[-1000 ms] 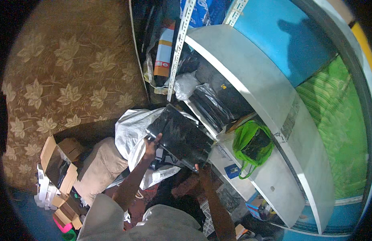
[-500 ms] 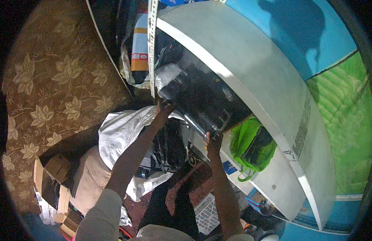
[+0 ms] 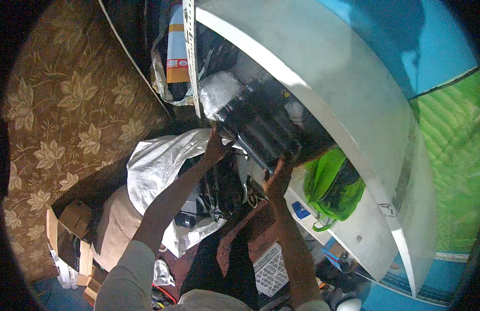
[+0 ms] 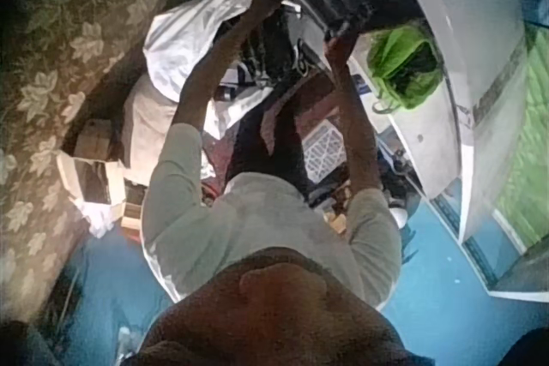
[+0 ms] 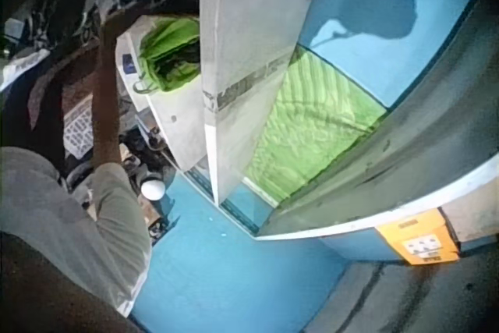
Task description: The person picks up mechanical parts from boxes, places them into bags, and moves a boxed electronic item onto a shelf.
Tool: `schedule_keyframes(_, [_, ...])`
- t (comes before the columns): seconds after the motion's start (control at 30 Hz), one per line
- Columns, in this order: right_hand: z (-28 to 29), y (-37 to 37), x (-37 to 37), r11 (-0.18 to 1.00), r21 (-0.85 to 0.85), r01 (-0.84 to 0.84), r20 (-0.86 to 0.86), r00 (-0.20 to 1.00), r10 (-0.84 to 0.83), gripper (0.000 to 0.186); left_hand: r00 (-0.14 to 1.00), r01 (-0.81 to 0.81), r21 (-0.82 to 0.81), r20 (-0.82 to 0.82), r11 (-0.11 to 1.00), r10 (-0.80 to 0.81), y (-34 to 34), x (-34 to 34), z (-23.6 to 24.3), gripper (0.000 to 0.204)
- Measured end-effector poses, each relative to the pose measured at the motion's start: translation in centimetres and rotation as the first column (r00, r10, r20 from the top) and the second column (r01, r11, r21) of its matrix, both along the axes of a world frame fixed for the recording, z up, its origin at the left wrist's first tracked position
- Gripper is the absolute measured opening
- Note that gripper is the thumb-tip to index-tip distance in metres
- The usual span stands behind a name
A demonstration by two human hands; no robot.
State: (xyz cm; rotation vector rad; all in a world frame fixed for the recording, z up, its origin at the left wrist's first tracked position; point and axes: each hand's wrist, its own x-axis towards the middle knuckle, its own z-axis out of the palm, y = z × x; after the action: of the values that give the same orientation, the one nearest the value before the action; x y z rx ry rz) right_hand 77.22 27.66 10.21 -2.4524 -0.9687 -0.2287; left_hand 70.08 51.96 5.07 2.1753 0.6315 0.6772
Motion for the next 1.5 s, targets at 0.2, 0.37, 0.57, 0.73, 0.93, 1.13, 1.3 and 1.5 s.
schedule_keyframes(0.2, [-1.7,-1.7,4.3,0.941,-0.338,0.033,-0.090,0.994,-0.067,0.104,0.964,0.259,0.515,-0.188,0.817,-0.187,-2.6,1.5,4.1,0.062])
schedule_keyframes(0.37, [-2.9,0.7,4.8,0.939,-0.344,0.012,-0.112,0.992,-0.054,0.104,0.961,0.259,0.539,-0.224,0.802,-0.159,-0.3,2.9,2.4,0.052])
schedule_keyframes(0.57, [-0.1,0.6,4.2,0.855,-0.509,0.101,-0.093,0.981,-0.171,0.100,0.897,0.328,0.553,-0.438,0.766,-0.068,-2.8,3.1,3.9,0.047])
schedule_keyframes(0.73, [2.1,0.5,3.0,0.934,-0.352,0.056,-0.122,0.987,-0.105,0.092,0.942,0.292,0.537,-0.306,0.792,-0.140,-3.8,2.0,5.0,0.049])
schedule_keyframes(0.93, [4.6,0.3,-6.6,0.994,-0.003,-0.107,-0.110,0.988,0.106,0.075,0.894,0.296,0.541,-0.447,0.787,-0.030,-8.3,-7.4,6.3,0.050])
schedule_keyframes(1.13, [3.0,-10.9,-22.4,0.944,0.227,-0.241,-0.464,0.825,0.323,0.054,0.895,-0.052,-0.309,-0.435,0.950,-0.093,-19.6,-27.8,3.8,0.054])
schedule_keyframes(1.3, [-1.4,-21.4,-30.0,0.850,-0.179,-0.495,-0.802,0.574,0.166,0.047,0.683,-0.571,-0.427,-0.721,0.702,0.117,-28.3,-52.8,-2.9,0.042])
schedule_keyframes(1.5, [-5.6,-25.7,-32.6,0.686,-0.392,-0.613,-0.881,0.464,-0.089,0.038,0.561,-0.799,-0.445,-0.795,0.405,0.234,-39.6,-69.0,-1.0,0.034])
